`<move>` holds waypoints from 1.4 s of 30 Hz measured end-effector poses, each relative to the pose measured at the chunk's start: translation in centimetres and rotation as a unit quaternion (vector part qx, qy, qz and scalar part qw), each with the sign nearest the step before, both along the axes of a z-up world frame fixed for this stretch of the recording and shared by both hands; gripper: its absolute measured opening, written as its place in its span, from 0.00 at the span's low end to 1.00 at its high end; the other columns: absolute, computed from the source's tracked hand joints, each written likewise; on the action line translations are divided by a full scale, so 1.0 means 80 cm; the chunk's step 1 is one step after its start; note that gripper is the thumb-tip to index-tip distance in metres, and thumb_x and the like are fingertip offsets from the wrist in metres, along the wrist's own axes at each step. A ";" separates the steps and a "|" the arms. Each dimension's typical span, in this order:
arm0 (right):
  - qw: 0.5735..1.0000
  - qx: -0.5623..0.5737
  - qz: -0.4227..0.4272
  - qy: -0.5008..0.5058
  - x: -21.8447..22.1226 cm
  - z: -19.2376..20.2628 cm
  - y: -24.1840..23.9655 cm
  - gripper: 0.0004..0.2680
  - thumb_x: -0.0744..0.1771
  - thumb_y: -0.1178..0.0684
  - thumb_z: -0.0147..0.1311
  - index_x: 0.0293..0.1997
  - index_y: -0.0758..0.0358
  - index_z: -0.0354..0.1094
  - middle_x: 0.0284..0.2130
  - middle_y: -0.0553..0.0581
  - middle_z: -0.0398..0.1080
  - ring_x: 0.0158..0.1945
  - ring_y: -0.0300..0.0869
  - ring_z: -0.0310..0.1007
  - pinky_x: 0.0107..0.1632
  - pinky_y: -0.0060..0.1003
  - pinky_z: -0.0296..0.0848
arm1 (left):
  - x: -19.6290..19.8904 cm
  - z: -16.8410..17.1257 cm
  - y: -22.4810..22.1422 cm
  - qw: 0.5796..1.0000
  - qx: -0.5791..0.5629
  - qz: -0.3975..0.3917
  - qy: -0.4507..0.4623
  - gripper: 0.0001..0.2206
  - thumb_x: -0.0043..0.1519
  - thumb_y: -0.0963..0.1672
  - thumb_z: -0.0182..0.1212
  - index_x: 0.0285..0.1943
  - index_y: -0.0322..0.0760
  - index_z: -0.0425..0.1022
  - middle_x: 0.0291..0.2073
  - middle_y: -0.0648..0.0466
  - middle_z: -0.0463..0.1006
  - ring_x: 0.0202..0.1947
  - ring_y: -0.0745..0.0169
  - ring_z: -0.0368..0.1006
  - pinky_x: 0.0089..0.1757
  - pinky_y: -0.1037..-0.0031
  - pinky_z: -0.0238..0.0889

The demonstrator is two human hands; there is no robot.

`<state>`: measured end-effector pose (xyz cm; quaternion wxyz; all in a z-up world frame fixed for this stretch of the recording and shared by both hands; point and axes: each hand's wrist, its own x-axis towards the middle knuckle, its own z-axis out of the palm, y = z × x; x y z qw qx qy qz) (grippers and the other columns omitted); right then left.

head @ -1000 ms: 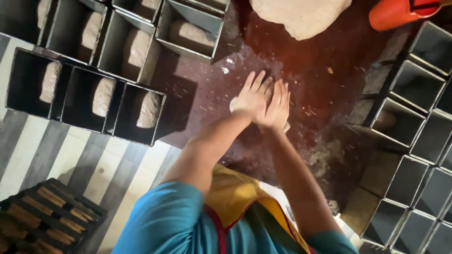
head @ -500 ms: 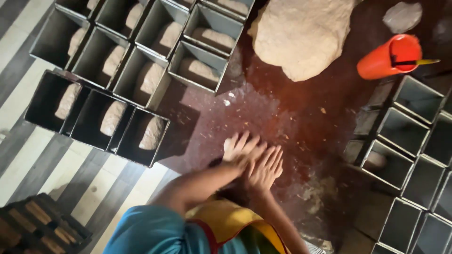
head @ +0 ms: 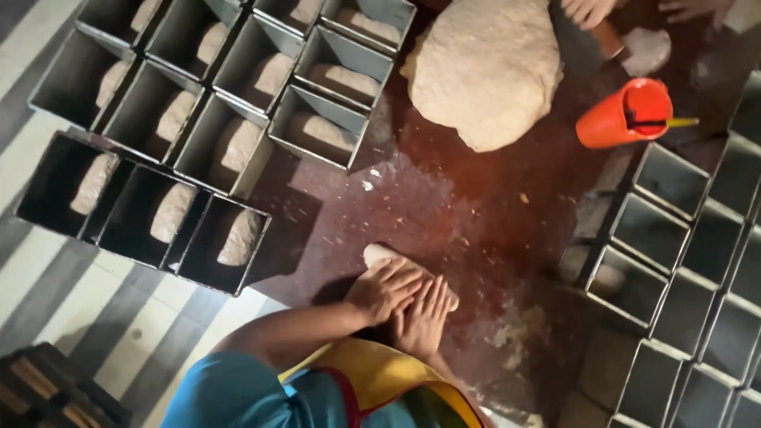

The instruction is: The person tears pieces from a large mass of dough on a floured worktable, rolls each piece by hand into a loaf shape, and places it into an empty metal baking pan. They repeat this cycle, filling pans arranged on both sides of the table.

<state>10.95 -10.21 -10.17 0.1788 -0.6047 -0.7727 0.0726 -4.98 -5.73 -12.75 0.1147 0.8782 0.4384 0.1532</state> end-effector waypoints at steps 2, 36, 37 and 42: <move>1.000 0.002 0.009 -0.005 0.002 -0.007 0.007 0.31 0.70 0.36 0.37 0.73 0.81 0.44 0.72 0.83 0.41 0.76 0.71 0.38 0.75 0.60 0.36 | 0.010 -0.001 0.006 0.999 0.032 0.005 -0.015 0.24 0.68 0.53 0.51 0.73 0.50 0.68 0.73 0.55 0.64 0.75 0.46 0.54 0.70 0.51 0.43; 0.993 -0.054 -0.064 -0.079 0.003 0.038 0.149 0.26 0.70 0.38 0.39 0.76 0.64 0.50 0.75 0.66 0.48 0.77 0.65 0.40 0.72 0.68 0.34 | 0.001 0.113 0.148 0.969 -0.159 0.181 0.059 0.35 0.67 0.59 0.41 0.80 0.43 0.44 0.79 0.49 0.41 0.78 0.45 0.32 0.70 0.49 0.23; 0.996 -0.042 -0.032 -0.073 0.003 0.032 0.118 0.27 0.70 0.38 0.41 0.76 0.65 0.50 0.75 0.65 0.49 0.77 0.63 0.42 0.73 0.67 0.36 | -0.008 0.105 0.118 0.971 -0.156 0.176 0.035 0.36 0.67 0.59 0.42 0.81 0.41 0.46 0.79 0.43 0.43 0.79 0.45 0.35 0.71 0.50 0.25; 0.997 -0.054 0.049 0.004 0.040 0.016 0.023 0.27 0.67 0.38 0.51 0.74 0.60 0.53 0.73 0.62 0.51 0.77 0.61 0.47 0.75 0.63 0.41 | -0.053 0.095 0.001 0.981 -0.173 0.083 0.038 0.40 0.61 0.57 0.53 0.78 0.37 0.47 0.77 0.41 0.45 0.77 0.43 0.39 0.68 0.48 0.31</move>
